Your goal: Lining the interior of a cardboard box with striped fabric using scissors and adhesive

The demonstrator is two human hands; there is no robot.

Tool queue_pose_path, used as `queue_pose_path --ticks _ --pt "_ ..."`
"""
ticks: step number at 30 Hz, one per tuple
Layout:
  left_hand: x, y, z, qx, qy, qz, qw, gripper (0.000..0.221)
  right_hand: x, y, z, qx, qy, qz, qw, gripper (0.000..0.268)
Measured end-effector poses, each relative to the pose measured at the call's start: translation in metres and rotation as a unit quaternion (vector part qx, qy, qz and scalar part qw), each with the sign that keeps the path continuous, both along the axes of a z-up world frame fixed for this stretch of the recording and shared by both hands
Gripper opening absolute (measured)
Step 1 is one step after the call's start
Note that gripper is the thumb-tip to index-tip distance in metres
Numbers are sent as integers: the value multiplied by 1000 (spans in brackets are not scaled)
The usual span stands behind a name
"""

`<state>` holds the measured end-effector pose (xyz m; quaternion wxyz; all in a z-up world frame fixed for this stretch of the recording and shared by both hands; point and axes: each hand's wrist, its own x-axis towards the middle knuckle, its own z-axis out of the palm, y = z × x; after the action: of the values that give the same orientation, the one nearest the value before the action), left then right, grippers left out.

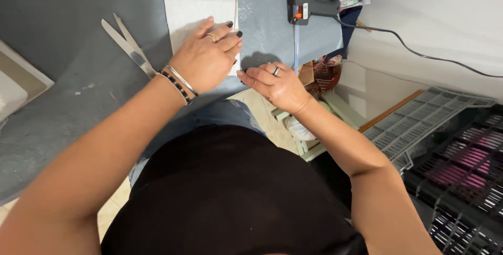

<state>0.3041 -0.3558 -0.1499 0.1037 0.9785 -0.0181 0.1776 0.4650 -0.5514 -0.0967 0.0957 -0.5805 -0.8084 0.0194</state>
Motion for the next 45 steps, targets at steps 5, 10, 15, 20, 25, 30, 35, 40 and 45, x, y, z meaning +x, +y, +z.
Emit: queue_pose_path --ticks 5,10,15,20,25,30,35,40,45 --pt "-1 -7 -5 -6 -60 28 998 25 -11 12 10 27 143 -68 987 17" --pt "-27 -20 -29 -48 -116 -11 992 21 -12 17 -2 69 191 -105 974 15" --pt "-31 -24 -22 -41 -128 -14 991 22 -12 19 -9 64 220 -126 965 12" --pt "-24 -30 -31 26 -191 -1 981 14 -15 25 -5 46 282 -163 944 20" --pt "-24 -32 -27 32 -202 23 979 14 -17 24 -6 46 256 -164 952 13" --pt "-50 -19 -7 1 -174 40 984 12 -19 21 -13 30 242 -187 952 8" --pt "-91 6 3 -56 -64 112 990 17 -23 26 -10 0 269 -227 936 5" --pt "-99 0 -1 -102 -35 182 977 21 -27 29 -10 -25 290 -257 922 6" --pt "-98 0 -3 -131 -2 236 963 27 -32 34 -4 -69 295 -293 907 7"
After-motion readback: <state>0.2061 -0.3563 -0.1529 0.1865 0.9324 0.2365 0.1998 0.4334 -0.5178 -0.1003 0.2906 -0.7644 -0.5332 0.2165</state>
